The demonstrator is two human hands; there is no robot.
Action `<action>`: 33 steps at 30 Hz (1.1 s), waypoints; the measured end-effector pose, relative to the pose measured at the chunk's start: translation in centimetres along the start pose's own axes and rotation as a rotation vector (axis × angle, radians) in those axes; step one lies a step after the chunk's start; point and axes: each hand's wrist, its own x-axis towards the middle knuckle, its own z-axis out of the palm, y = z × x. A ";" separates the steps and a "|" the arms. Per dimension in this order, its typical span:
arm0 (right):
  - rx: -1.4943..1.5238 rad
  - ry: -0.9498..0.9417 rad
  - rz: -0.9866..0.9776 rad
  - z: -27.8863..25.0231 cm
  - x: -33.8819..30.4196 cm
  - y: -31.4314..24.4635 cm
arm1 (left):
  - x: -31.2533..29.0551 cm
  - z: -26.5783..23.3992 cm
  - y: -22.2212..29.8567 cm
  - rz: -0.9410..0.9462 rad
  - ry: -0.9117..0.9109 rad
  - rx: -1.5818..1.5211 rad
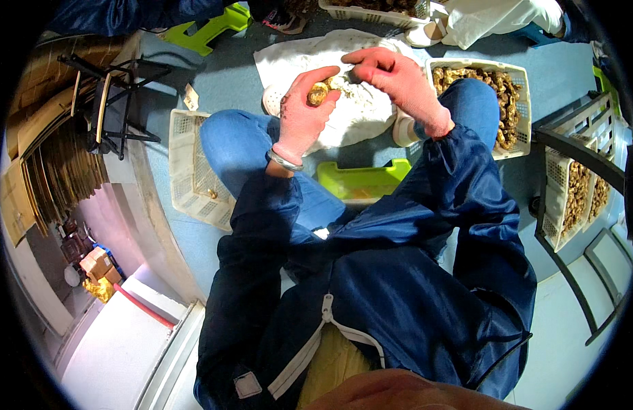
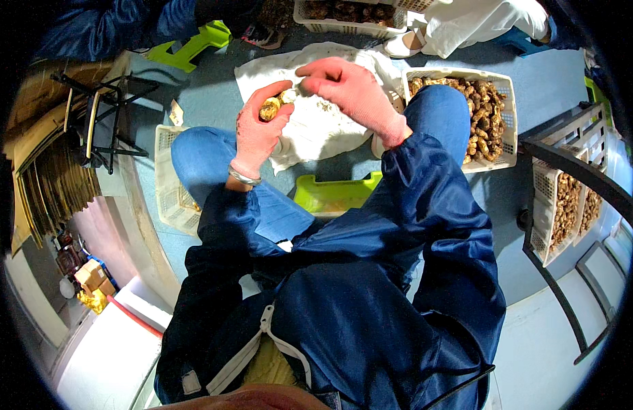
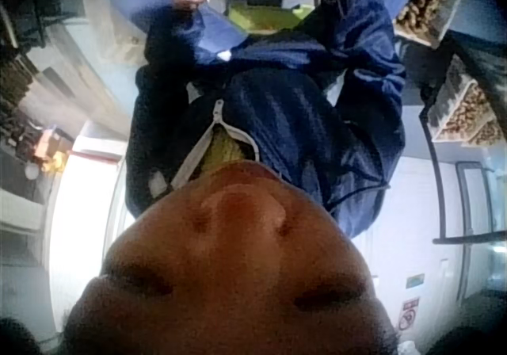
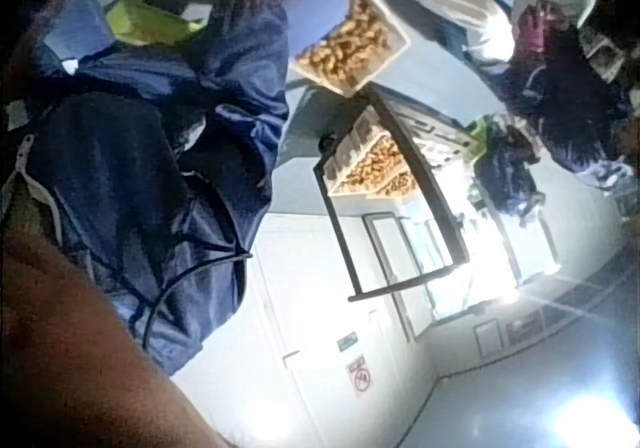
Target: The person sorts ginger roots by hand, removing small pieces and placing the roots into different crates.
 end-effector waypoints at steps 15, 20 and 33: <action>0.039 0.036 0.076 -0.8 0.5 0.1 | 0.2 -0.5 0.8 -0.305 -0.110 -0.396; 0.019 -0.001 0.112 -0.5 0.5 0.8 | 0.3 -0.7 1.1 -0.342 -0.167 -0.484; 0.108 -0.003 0.039 -1.7 0.6 0.2 | 1.0 -0.4 1.1 -0.438 -0.197 -0.807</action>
